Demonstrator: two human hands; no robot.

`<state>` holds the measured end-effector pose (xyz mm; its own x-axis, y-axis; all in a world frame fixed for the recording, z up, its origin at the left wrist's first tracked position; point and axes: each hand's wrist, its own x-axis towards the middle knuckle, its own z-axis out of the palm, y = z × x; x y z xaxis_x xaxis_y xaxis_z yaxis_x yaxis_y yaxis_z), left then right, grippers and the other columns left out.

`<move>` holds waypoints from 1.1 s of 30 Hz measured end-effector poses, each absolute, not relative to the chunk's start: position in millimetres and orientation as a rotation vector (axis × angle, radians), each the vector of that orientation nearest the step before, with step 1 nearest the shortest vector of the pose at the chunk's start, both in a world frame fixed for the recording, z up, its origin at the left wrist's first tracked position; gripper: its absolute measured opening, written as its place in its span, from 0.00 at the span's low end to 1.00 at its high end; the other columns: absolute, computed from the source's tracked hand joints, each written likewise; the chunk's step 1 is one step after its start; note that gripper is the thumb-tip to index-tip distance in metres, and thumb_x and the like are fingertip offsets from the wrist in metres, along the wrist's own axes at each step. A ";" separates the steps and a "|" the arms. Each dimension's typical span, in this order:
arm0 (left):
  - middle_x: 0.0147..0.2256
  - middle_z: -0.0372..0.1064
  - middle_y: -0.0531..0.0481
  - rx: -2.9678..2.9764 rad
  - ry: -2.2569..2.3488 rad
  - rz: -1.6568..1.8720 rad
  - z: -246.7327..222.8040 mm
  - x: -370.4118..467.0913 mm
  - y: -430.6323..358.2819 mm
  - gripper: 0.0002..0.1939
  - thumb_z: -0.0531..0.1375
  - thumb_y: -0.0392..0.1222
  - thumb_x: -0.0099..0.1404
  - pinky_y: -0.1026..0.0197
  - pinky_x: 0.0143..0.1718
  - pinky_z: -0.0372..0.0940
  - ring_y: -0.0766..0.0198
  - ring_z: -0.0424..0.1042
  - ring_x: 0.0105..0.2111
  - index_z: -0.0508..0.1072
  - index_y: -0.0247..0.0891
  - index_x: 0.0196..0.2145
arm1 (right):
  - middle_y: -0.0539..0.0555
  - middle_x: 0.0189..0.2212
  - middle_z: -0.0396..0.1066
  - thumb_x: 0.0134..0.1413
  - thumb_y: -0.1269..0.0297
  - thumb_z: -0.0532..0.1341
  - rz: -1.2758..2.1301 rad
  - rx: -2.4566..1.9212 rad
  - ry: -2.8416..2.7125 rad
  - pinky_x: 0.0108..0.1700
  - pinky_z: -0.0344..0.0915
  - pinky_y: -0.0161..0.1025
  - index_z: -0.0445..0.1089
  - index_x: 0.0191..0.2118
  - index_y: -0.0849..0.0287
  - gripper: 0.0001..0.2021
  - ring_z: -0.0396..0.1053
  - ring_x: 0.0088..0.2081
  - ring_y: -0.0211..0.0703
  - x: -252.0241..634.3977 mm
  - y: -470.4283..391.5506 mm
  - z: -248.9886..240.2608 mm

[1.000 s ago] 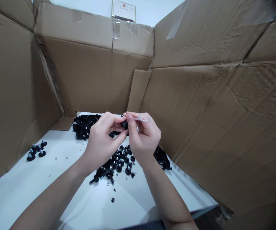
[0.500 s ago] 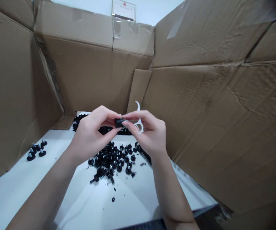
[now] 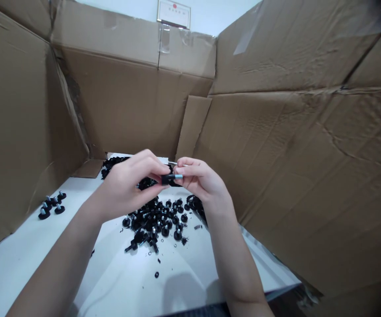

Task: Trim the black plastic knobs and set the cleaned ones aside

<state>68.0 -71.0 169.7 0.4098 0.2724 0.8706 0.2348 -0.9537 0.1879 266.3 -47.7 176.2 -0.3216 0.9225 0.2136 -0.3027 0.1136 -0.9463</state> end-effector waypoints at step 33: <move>0.33 0.73 0.49 1.842 0.649 1.602 162.7 92.6 -74.5 0.10 0.63 0.44 0.61 0.60 0.35 0.72 0.63 0.75 0.33 0.69 0.38 0.36 | 0.52 0.38 0.77 0.57 0.74 0.57 -0.298 -0.542 -1.558 0.38 0.73 0.42 0.72 0.37 0.54 0.09 0.74 0.37 0.40 239.7 -88.0 167.8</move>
<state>92.6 -74.5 162.7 0.1495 0.7065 0.6918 -0.0256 -0.6966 0.7170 239.7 -88.0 167.8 0.0098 0.1554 0.9878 0.5089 0.8496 -0.1387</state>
